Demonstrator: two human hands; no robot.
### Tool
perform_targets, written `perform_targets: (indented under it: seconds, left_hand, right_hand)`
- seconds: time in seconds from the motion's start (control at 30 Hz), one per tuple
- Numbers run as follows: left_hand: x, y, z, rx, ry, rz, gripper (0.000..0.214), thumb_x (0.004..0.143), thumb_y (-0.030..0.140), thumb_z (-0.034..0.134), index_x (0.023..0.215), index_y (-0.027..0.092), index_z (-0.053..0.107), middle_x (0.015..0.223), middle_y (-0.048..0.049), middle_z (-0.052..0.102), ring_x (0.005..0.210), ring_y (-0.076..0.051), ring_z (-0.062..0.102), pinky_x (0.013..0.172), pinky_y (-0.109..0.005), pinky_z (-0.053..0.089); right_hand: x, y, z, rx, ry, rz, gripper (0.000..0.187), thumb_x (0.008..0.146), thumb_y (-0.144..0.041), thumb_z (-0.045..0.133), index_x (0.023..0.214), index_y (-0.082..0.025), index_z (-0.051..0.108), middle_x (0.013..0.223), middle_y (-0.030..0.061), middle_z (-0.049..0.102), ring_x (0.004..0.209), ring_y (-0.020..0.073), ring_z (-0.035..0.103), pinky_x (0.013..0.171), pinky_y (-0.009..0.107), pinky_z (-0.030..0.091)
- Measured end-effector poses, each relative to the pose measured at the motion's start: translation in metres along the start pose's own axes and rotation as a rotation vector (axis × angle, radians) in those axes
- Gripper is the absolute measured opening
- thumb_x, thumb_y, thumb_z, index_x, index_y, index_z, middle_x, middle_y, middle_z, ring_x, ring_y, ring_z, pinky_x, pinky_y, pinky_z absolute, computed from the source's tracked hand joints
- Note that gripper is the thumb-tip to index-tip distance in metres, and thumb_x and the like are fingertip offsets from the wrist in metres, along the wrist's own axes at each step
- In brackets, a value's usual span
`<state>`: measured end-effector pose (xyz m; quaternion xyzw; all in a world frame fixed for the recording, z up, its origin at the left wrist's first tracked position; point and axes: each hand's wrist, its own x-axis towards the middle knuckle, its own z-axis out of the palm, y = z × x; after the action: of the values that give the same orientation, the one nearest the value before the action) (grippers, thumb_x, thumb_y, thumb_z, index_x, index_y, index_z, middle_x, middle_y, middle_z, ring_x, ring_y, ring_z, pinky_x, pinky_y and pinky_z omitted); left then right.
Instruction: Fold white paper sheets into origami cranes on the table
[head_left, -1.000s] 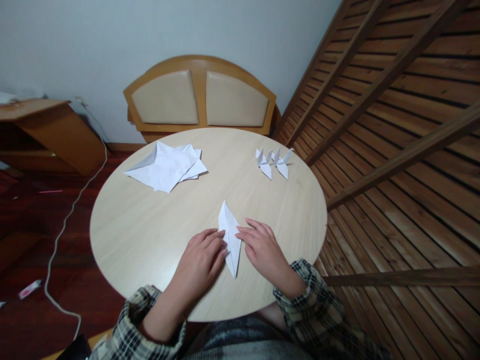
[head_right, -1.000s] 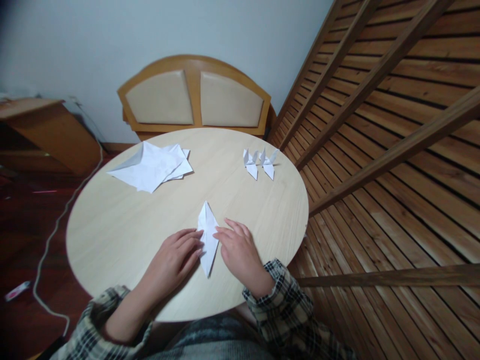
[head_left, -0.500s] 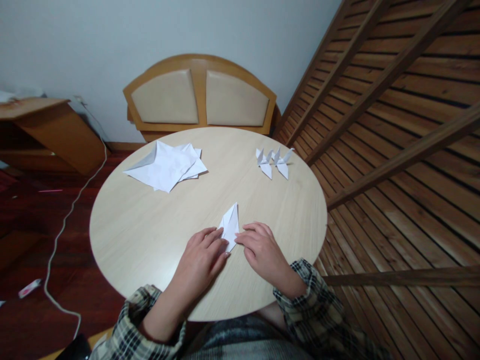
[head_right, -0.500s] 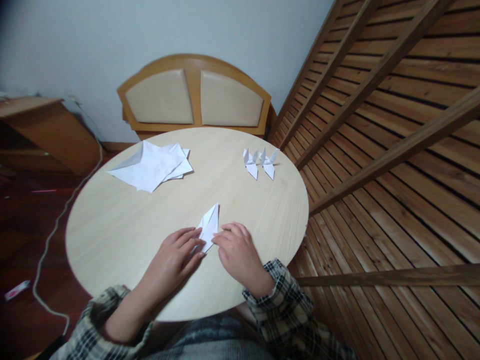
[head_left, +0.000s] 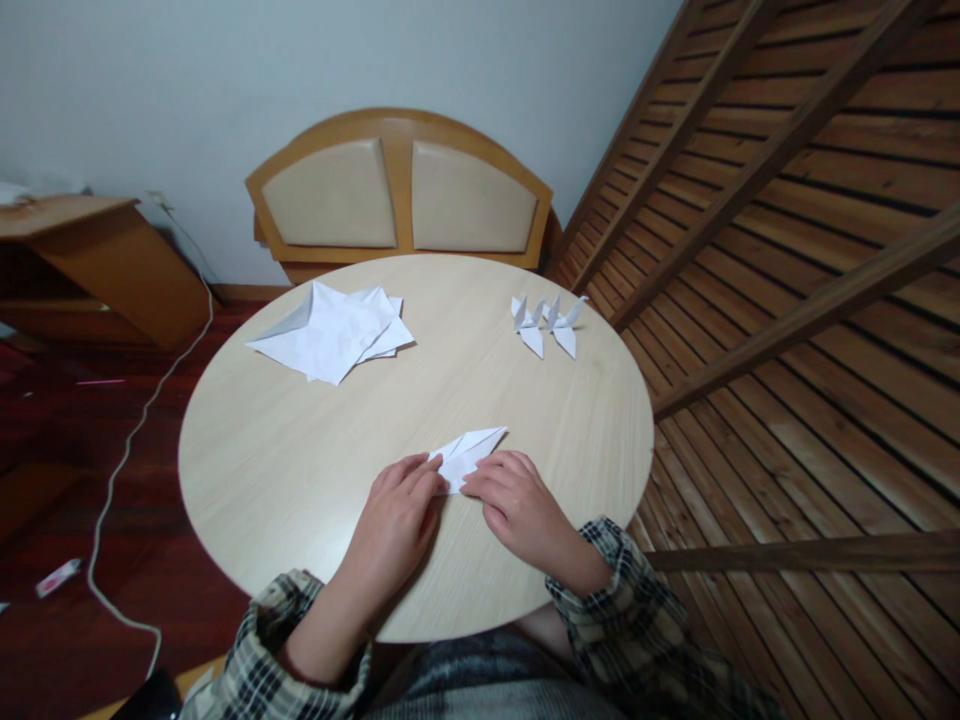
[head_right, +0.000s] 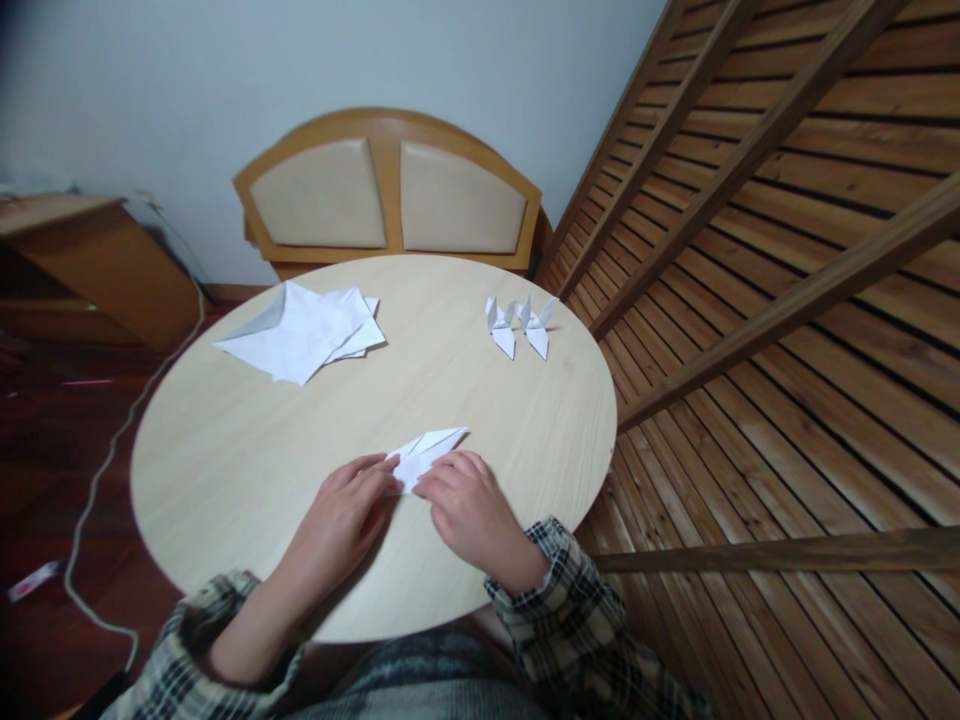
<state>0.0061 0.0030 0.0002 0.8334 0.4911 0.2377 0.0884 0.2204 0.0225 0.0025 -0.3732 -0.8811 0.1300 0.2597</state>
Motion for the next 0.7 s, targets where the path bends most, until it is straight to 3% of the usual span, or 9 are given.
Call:
perform_targets:
  seconds: [0.27,0.5,0.7]
  left_hand:
    - [-0.0002,-0.0054,0.0037,-0.049,0.039,0.014,0.032,0.081,-0.006,0.044,0.097,0.019,0.058,0.125,-0.0106,0.068,0.119,-0.029,0.059,0.097,-0.053,0.05]
    - [0.0008,-0.0074,0.0047,-0.088,0.043,0.077,0.038,0.075,-0.009,0.039,0.096,0.018,0.055,0.122,-0.011,0.069,0.119,-0.027,0.061,0.097,-0.051,0.052]
    - [0.0019,-0.0032,-0.001,-0.082,0.003,0.065,0.023,0.084,0.003,0.05,0.099,0.018,0.056,0.122,-0.0126,0.068,0.121,-0.029,0.06,0.099,-0.054,0.051]
  right_hand:
    - [-0.0009,0.0042,0.0053,-0.068,0.071,0.018,0.032,0.09,-0.007,0.054,0.114,-0.024,0.066,0.12,0.0036,0.068,0.118,0.0238,0.054,0.103,0.047,0.041]
    - [0.0004,0.0026,0.0042,-0.082,0.092,0.053,0.024,0.09,-0.01,0.058,0.106,-0.023,0.068,0.115,0.0036,0.069,0.116,0.0243,0.055,0.104,0.047,0.041]
    - [0.0012,0.0042,0.0045,-0.061,0.1,0.062,0.01,0.092,-0.019,0.063,0.099,-0.023,0.069,0.109,0.0025,0.07,0.111,0.0227,0.057,0.1,0.044,0.042]
